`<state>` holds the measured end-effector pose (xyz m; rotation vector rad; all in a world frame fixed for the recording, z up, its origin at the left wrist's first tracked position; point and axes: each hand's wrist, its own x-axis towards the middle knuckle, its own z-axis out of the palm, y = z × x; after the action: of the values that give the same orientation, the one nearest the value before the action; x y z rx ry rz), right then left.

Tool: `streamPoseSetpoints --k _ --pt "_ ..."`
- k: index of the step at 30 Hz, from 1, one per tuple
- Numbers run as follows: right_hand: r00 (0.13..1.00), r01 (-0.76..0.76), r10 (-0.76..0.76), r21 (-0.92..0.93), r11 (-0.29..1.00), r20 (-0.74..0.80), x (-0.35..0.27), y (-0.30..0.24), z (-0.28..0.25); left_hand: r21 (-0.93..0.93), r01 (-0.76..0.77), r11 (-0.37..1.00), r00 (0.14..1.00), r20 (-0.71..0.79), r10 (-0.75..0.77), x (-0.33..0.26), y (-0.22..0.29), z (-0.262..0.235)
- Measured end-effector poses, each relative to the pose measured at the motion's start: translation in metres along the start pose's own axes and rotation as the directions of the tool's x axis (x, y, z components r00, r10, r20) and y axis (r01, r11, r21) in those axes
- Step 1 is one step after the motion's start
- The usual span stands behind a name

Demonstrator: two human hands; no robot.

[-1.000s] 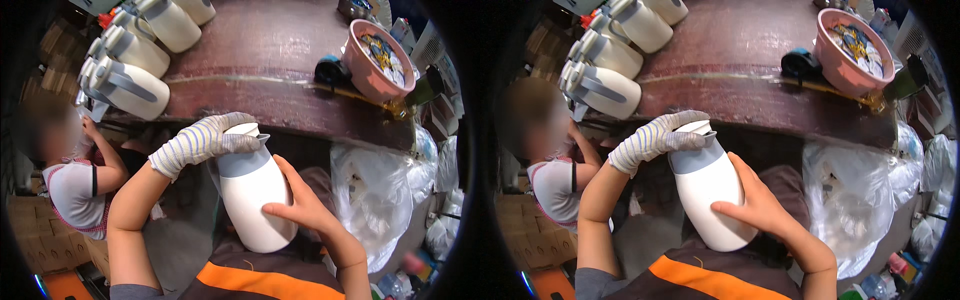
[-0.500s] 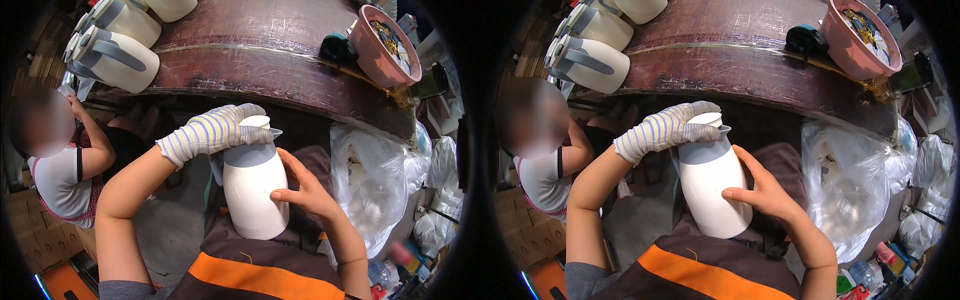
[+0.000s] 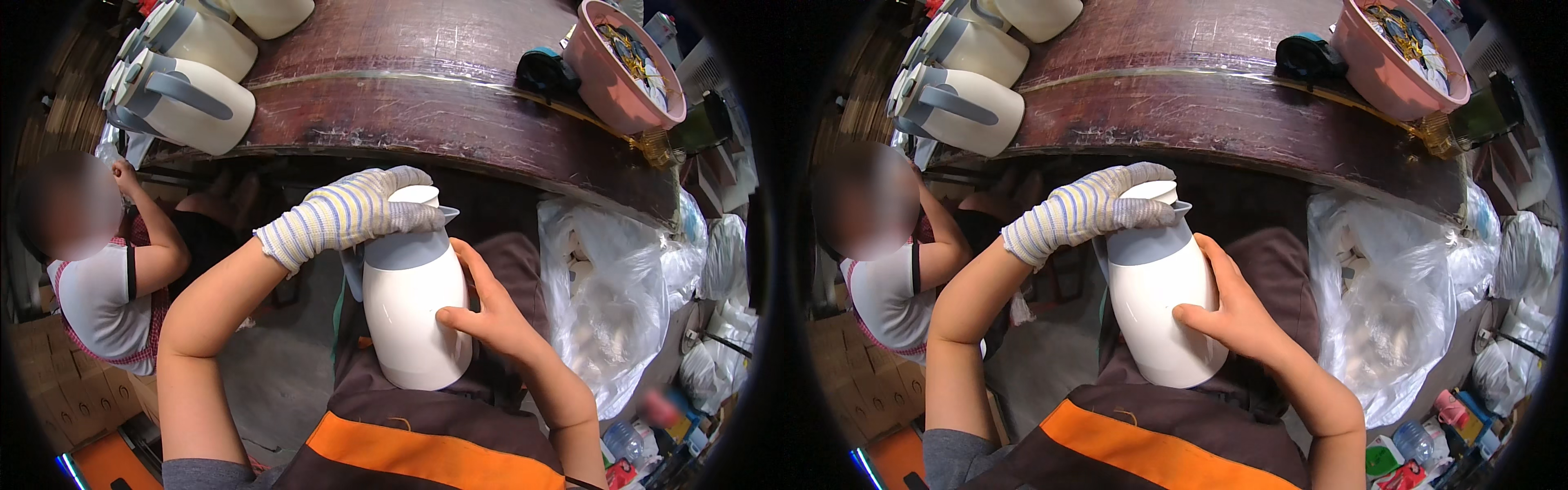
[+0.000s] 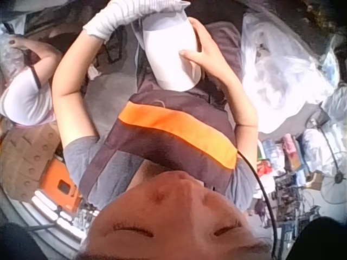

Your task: The person assembles white plastic pitchers by attaching lids and securing them with rubber bands. They repeatedly pick up a pitcher, place a lid on top, and stretch a rubber band around the neck to hold the lid in place. The person also inspects the pitchers by tilting them and checking the interior.

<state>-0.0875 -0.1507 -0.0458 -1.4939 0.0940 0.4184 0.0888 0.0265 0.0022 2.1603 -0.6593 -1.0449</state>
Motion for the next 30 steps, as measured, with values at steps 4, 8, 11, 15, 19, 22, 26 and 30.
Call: streamPoseSetpoints --k 4,8,11,15,19,22,26,30 --pt "0.999 -0.02 0.018 -0.078 0.997 -0.032 0.001 -0.002 0.006 -0.05 0.032 0.998 0.999 0.008 -0.031 0.002 0.0 0.002" --pt "1.0 -0.028 0.028 -0.056 0.998 -0.008 0.002 -0.001 0.003 -0.128 0.097 0.987 0.995 0.022 -0.095 0.002 -0.002 0.002" --pt "0.999 -0.047 0.047 -0.061 0.997 -0.001 0.003 -0.007 0.003 -0.227 0.141 0.964 0.99 0.054 -0.132 0.002 -0.001 0.0" --pt "0.997 -0.072 0.072 -0.009 0.997 -0.003 0.001 -0.012 0.002 -0.247 0.108 0.963 0.994 0.051 -0.099 0.004 -0.003 0.0" --pt "0.997 -0.073 0.072 -0.066 0.995 -0.021 0.003 -0.014 0.004 -0.225 0.133 0.965 0.991 0.046 -0.126 0.006 -0.003 0.001" --pt "0.998 -0.07 0.07 -0.054 0.996 0.001 0.003 -0.013 0.001 -0.278 0.117 0.954 0.993 0.031 -0.112 0.008 -0.01 0.003" --pt "0.997 -0.078 0.077 -0.081 0.994 -0.019 0.004 -0.017 0.003 -0.253 0.133 0.958 0.991 0.059 -0.122 0.007 -0.004 0.0" --pt "0.997 -0.08 0.079 -0.063 0.995 -0.012 0.003 -0.015 0.003 -0.164 0.045 0.985 0.999 0.024 -0.042 0.005 -0.009 0.003"
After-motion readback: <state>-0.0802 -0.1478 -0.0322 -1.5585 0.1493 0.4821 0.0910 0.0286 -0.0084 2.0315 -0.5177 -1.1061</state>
